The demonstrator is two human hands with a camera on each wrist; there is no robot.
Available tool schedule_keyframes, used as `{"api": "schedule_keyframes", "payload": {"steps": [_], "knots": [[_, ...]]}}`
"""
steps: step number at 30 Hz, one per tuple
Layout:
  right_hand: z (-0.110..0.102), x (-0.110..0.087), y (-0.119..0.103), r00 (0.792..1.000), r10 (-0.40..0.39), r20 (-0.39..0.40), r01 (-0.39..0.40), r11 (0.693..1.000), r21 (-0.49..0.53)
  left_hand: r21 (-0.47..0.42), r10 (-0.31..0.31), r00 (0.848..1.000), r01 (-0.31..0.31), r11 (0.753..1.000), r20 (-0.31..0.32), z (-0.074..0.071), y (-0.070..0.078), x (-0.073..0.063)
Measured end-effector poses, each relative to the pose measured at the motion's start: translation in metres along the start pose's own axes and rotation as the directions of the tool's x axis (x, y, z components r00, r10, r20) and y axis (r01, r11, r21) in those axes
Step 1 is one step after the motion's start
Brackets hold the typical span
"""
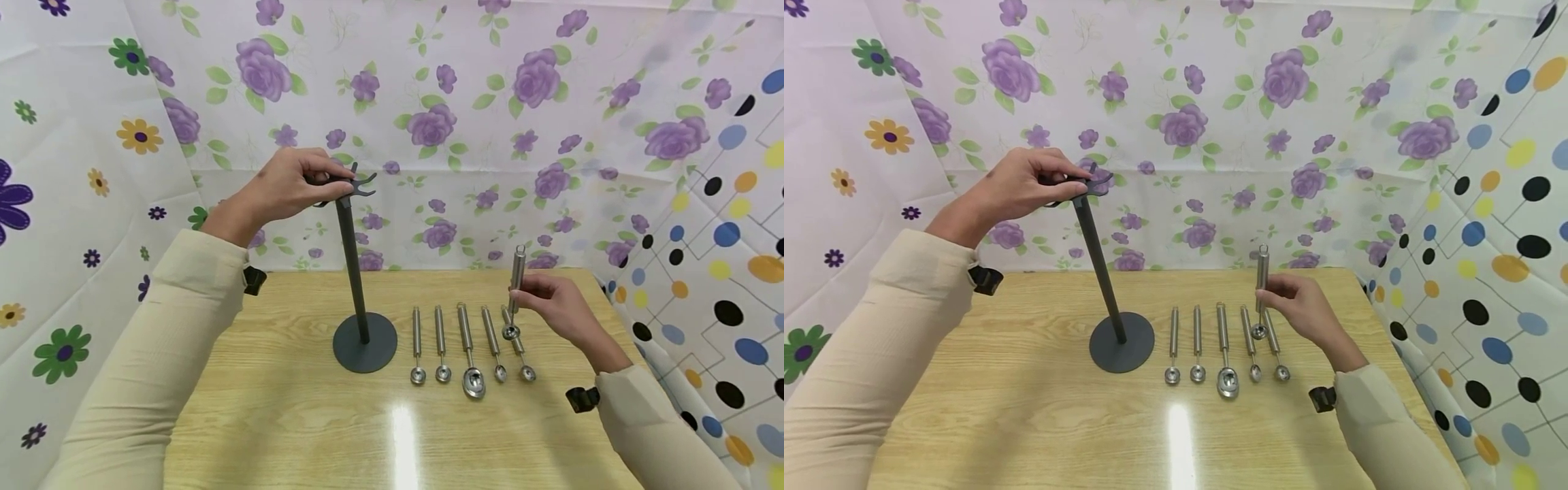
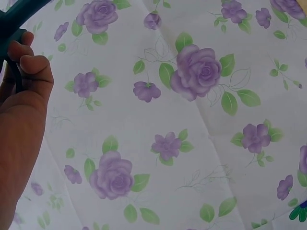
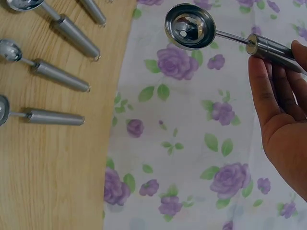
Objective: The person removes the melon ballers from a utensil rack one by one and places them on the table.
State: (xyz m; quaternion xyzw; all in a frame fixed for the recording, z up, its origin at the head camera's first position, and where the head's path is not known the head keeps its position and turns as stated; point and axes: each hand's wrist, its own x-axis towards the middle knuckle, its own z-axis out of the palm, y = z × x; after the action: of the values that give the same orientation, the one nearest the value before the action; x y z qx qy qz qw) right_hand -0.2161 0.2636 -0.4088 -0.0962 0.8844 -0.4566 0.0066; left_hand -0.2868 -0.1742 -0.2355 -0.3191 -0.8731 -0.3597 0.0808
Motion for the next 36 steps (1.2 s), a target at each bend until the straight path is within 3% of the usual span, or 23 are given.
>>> {"api": "schedule_keyframes", "payload": {"steps": [14,25,36], "knots": [[-0.009,-0.006,0.045,0.996,0.091,-0.011,-0.091,0.996,0.017,-0.030,0.055,0.998,-0.056,0.998,-0.035,0.000,-0.003,-0.004],[-0.009,-0.011,0.076,0.990,0.138,-0.017,-0.138,0.990,0.033,-0.121,0.067,0.997,-0.071,0.990,-0.041,-0.001,-0.008,-0.006],[-0.002,-0.015,0.108,0.984,0.180,-0.007,-0.180,0.983,0.042,-0.112,0.069,0.996,-0.076,0.991,-0.061,0.000,-0.008,-0.006]]}}
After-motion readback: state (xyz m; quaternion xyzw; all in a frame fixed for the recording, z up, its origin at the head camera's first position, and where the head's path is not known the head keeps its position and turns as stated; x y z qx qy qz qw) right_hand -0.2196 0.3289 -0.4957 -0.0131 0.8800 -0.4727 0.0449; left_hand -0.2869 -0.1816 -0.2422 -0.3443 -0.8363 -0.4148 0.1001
